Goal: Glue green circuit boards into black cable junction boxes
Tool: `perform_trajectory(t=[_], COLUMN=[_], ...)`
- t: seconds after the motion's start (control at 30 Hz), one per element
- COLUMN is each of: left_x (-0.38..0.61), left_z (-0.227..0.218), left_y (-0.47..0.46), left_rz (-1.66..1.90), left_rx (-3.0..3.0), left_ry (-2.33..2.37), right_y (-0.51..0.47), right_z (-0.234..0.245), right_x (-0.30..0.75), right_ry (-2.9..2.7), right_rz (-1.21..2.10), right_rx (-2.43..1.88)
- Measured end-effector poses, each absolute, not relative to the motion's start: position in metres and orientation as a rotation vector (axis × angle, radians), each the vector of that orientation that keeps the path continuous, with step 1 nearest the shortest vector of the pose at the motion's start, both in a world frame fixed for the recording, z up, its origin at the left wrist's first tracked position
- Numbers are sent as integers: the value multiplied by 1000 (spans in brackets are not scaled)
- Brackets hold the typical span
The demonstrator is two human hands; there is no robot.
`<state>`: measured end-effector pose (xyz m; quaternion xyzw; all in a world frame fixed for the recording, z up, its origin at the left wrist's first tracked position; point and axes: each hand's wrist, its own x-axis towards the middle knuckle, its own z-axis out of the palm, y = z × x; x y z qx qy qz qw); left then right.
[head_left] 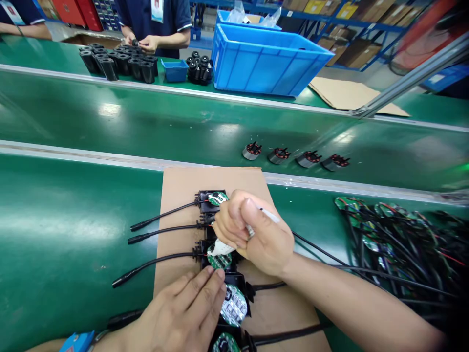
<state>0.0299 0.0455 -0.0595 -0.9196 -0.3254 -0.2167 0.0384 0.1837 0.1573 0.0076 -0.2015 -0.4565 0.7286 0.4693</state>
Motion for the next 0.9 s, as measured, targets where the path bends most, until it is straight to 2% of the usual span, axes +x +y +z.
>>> perform_trajectory(t=[0.53,0.77,0.9], left_x=[20,31,27], left_z=[-44,-72,-58], left_y=[50,39,46], left_rz=[-514,-818,-702], left_rx=[-2976,-2821,-2905], left_ry=[-907,-1069,-977], right_y=[145,152,155], right_z=[16,12,6], right_x=[206,201,197], right_ry=[-1163,-1164,-1155], right_rz=[1769,1724,1698], right_rx=[-562,-523,-519])
